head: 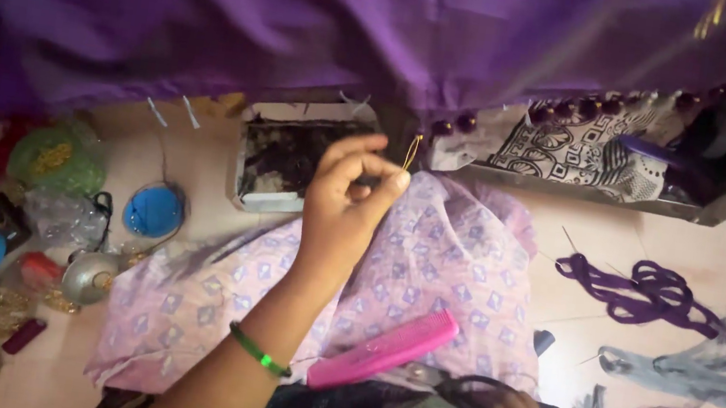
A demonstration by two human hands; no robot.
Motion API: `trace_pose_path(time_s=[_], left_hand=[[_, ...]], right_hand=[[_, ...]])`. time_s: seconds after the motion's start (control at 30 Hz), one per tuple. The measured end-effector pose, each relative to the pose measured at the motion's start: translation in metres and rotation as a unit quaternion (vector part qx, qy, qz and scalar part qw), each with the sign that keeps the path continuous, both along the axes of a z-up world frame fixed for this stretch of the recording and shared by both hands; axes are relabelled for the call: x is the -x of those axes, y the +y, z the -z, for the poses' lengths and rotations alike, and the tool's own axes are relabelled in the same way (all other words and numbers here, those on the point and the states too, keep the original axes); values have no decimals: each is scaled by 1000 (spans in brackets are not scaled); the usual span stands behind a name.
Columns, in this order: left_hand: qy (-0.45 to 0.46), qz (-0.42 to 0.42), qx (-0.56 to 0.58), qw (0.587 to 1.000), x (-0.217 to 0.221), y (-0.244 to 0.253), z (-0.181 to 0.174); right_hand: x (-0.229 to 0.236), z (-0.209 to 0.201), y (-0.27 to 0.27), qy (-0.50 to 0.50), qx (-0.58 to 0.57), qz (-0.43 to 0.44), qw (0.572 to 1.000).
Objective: Tie and trim decorative purple tassels onto the edge of a purple and gold patterned fabric.
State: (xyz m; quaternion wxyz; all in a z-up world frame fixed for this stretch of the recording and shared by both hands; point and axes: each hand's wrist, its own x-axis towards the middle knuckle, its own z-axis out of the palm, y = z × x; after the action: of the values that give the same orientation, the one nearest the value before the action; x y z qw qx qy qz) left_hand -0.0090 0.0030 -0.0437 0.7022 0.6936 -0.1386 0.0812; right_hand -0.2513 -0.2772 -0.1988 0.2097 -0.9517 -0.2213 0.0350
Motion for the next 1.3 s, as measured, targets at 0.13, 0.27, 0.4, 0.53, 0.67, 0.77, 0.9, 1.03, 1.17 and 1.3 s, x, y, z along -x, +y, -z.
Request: trace_pose_path(time_s=[0.13, 0.27, 0.4, 0.53, 0.67, 0.77, 0.9, 1.03, 1.17, 1.3], left_hand=[[-99, -42, -54, 993, -15, -5, -6], [1, 62, 145, 988, -43, -16, 1], [164, 172, 318, 918, -45, -14, 0], [136, 270, 396, 867, -43, -12, 1], [180, 258, 400, 861, -33, -6, -2], [159, 264, 392, 867, -35, -6, 4], [153, 267, 397, 864, -44, -10, 17], [124, 151, 260, 946, -62, -12, 18], [41, 135, 101, 985, -90, -8, 1], [51, 220, 49, 973, -97, -17, 6]], right_hand=[[33, 64, -67, 162, 151, 162, 962], [8, 75, -110, 421, -71, 339, 838], [-17, 79, -137, 387, -461, 485, 634], [-58, -91, -55, 347, -312, 261, 845], [-101, -127, -43, 278, -340, 127, 890], [-122, -133, -43, 293, -343, 129, 883], [-129, -153, -26, 336, -331, 197, 859], [-125, -138, -62, 282, -188, 238, 910], [-123, -156, -72, 204, -25, 240, 949], [-131, -171, -90, 184, 41, 280, 941]])
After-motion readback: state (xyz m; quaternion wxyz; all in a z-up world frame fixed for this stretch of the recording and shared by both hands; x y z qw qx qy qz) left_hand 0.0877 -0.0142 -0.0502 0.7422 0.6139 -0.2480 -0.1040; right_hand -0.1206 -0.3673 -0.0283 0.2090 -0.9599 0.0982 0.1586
